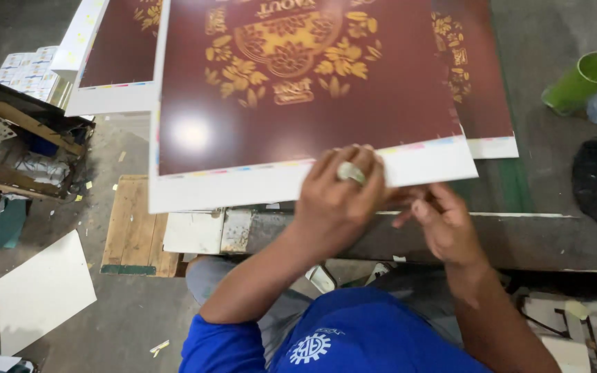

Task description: Sorting and stacking large printed cardstock sheets at a workbench in a print shop.

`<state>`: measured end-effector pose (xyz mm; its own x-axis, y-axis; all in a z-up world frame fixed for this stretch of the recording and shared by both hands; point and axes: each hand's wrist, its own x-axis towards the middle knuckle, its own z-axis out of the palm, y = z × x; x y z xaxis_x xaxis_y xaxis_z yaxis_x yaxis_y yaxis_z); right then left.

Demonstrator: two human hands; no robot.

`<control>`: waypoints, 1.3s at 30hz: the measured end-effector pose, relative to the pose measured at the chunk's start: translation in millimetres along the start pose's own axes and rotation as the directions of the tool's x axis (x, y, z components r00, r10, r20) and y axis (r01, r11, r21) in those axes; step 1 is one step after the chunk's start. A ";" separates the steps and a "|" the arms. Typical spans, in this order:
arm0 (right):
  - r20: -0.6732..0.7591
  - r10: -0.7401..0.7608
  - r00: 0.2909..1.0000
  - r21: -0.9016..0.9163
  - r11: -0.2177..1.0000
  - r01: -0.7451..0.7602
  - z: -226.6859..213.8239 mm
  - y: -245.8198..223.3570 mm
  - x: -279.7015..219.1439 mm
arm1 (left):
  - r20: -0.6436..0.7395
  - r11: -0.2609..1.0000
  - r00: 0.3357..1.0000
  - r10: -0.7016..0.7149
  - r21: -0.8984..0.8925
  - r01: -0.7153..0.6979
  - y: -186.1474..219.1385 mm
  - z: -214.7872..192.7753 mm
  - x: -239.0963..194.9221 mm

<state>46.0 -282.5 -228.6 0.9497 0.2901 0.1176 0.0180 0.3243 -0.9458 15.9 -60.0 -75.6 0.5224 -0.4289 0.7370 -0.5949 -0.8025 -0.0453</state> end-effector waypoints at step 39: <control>-0.551 0.129 0.825 0.191 0.981 -0.027 -200.0 104.2 -165.2 | 0.035 0.889 0.931 -0.363 0.313 0.335 -146.4 -4.3 -23.9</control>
<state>-46.4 -476.8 -407.1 0.9576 -0.2148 -0.1923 -0.0671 0.4825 -0.8733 87.9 69.5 -83.7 0.7235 -0.1226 0.6794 -0.1629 -0.9866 -0.0045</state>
